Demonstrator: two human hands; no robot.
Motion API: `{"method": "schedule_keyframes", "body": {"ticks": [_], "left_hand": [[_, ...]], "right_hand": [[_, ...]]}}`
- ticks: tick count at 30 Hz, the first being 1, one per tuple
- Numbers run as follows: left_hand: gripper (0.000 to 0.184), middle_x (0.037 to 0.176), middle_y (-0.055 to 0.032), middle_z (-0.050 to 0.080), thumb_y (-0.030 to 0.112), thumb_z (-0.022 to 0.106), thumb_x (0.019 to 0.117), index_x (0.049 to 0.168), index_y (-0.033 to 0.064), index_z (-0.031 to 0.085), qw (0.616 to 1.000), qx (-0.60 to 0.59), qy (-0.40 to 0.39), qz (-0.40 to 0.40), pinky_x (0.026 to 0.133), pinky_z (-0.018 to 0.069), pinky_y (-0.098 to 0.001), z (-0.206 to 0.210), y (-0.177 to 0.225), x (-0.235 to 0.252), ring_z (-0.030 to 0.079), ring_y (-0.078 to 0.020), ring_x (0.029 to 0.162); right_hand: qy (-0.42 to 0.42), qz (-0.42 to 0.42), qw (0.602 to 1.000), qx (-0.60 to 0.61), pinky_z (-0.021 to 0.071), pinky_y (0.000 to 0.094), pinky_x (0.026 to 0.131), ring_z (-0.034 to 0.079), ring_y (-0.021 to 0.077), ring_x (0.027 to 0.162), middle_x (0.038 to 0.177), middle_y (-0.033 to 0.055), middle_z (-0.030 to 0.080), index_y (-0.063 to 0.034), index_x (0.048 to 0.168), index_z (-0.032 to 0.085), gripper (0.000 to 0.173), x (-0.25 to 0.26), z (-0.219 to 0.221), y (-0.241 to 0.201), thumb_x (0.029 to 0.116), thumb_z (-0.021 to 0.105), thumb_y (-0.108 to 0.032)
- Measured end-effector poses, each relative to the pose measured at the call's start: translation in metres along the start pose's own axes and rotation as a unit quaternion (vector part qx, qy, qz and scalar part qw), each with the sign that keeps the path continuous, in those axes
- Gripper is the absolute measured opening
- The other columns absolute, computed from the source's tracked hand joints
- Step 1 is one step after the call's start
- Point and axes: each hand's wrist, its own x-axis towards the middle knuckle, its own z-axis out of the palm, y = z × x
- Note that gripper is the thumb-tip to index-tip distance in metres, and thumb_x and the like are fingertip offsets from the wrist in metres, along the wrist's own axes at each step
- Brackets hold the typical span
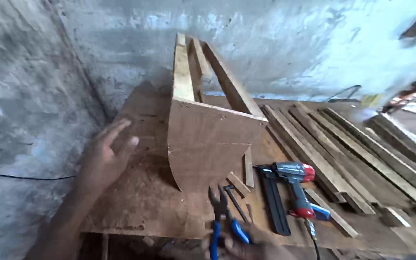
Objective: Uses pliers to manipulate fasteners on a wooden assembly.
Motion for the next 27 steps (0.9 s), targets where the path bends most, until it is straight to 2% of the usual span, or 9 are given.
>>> {"method": "schedule_keyframes", "body": {"ticks": [3, 5, 8, 10, 13, 15, 18, 23, 27], "left_hand": [[0.041, 0.138, -0.0123, 0.064, 0.035, 0.050, 0.1057, 0.127, 0.0064, 0.069, 0.976, 0.006, 0.093, 0.197, 0.109, 0.0499, -0.0427, 0.015, 0.058, 0.053, 0.061, -0.0214, 0.128], [0.035, 0.128, -0.0091, 0.070, 0.031, 0.048, 0.1062, 0.120, 0.0089, 0.072, 0.958, 0.010, 0.109, 0.265, 0.104, 0.0517, -0.0447, 0.029, 0.095, 0.086, 0.065, -0.0203, 0.120], [0.043, 0.104, -0.0071, 0.073, 0.042, 0.042, 0.1081, 0.109, 0.0135, 0.074, 0.969, 0.065, 0.043, 0.233, 0.085, 0.0561, -0.0512, 0.053, 0.136, 0.116, 0.071, -0.0244, 0.098], [0.060, 0.083, -0.0119, 0.070, 0.055, 0.033, 0.1074, 0.091, 0.0107, 0.070, 0.977, 0.136, 0.027, 0.164, 0.068, 0.0527, -0.0557, 0.068, 0.149, 0.121, 0.070, -0.0332, 0.081], [0.075, 0.068, -0.0150, 0.063, 0.061, 0.022, 0.1070, 0.074, 0.0063, 0.062, 0.963, 0.220, 0.067, 0.139, 0.060, 0.0487, -0.0542, 0.080, 0.153, 0.115, 0.068, -0.0368, 0.071], [0.074, 0.069, -0.0154, 0.064, 0.059, 0.023, 0.1076, 0.075, 0.0060, 0.062, 0.960, 0.230, 0.067, 0.144, 0.061, 0.0493, -0.0538, 0.080, 0.153, 0.113, 0.068, -0.0369, 0.072], [0.074, 0.070, -0.0152, 0.064, 0.060, 0.023, 0.1074, 0.074, 0.0068, 0.062, 0.956, 0.248, 0.064, 0.146, 0.062, 0.0487, -0.0528, 0.082, 0.154, 0.113, 0.068, -0.0364, 0.072], [0.077, 0.079, -0.0180, 0.068, 0.061, 0.020, 0.1064, 0.084, 0.0041, 0.066, 0.958, 0.275, 0.017, 0.078, 0.067, 0.0512, -0.0559, 0.084, 0.171, 0.116, 0.070, -0.0391, 0.082], [0.074, 0.080, -0.0165, 0.071, 0.057, 0.018, 0.1075, 0.116, 0.0040, 0.068, 0.953, 0.294, 0.026, 0.071, 0.075, 0.0519, -0.0549, 0.092, 0.178, 0.126, 0.071, -0.0370, 0.083]], "right_hand": [[-0.050, -0.063, 0.989, 0.126, 0.0590, 0.0509, 0.095, 0.070, 0.0334, 0.108, 0.121, 0.0212, 0.069, 0.0008, 0.130, 0.057, 0.031, 0.025, 0.007, -0.056, 0.1032, 0.051, -0.014], [-0.068, -0.061, 0.986, 0.141, 0.0583, 0.0486, 0.095, 0.070, 0.0322, 0.108, 0.123, 0.0219, 0.068, -0.0019, 0.134, 0.056, 0.036, 0.039, 0.012, -0.087, 0.1066, 0.042, -0.020], [-0.020, -0.024, 0.991, 0.127, 0.0589, 0.0497, 0.092, 0.072, 0.0309, 0.102, 0.120, 0.0207, 0.070, -0.0018, 0.135, 0.056, 0.041, 0.055, 0.017, -0.113, 0.1108, 0.033, -0.025], [0.006, -0.004, 0.993, 0.114, 0.0606, 0.0506, 0.087, 0.073, 0.0309, 0.094, 0.113, 0.0197, 0.070, -0.0024, 0.133, 0.057, 0.040, 0.061, 0.017, -0.121, 0.1105, 0.035, -0.027], [0.009, 0.015, 0.993, 0.113, 0.0606, 0.0515, 0.086, 0.073, 0.0332, 0.096, 0.114, 0.0217, 0.070, -0.0018, 0.134, 0.055, 0.040, 0.060, 0.018, -0.126, 0.1109, 0.035, -0.027], [0.009, 0.025, 0.993, 0.114, 0.0602, 0.0518, 0.086, 0.073, 0.0330, 0.096, 0.114, 0.0213, 0.069, -0.0017, 0.133, 0.056, 0.039, 0.058, 0.017, -0.126, 0.1112, 0.034, -0.026], [0.040, 0.025, 0.993, 0.111, 0.0620, 0.0504, 0.079, 0.071, 0.0270, 0.081, 0.094, 0.0144, 0.067, -0.0007, 0.121, 0.061, 0.040, 0.058, 0.015, -0.132, 0.1111, 0.034, -0.028], [0.053, 0.004, 0.988, 0.142, 0.0550, 0.0304, 0.057, 0.055, 0.0113, 0.058, 0.075, 0.0011, 0.052, -0.0108, 0.100, 0.056, 0.039, 0.064, 0.021, -0.115, 0.1098, 0.035, -0.042], [0.128, -0.019, 0.989, 0.070, 0.0523, 0.0291, 0.054, 0.054, 0.0113, 0.055, 0.071, 0.0034, 0.053, -0.0075, 0.102, 0.055, 0.016, 0.069, 0.030, -0.106, 0.1062, 0.044, -0.018]]}}
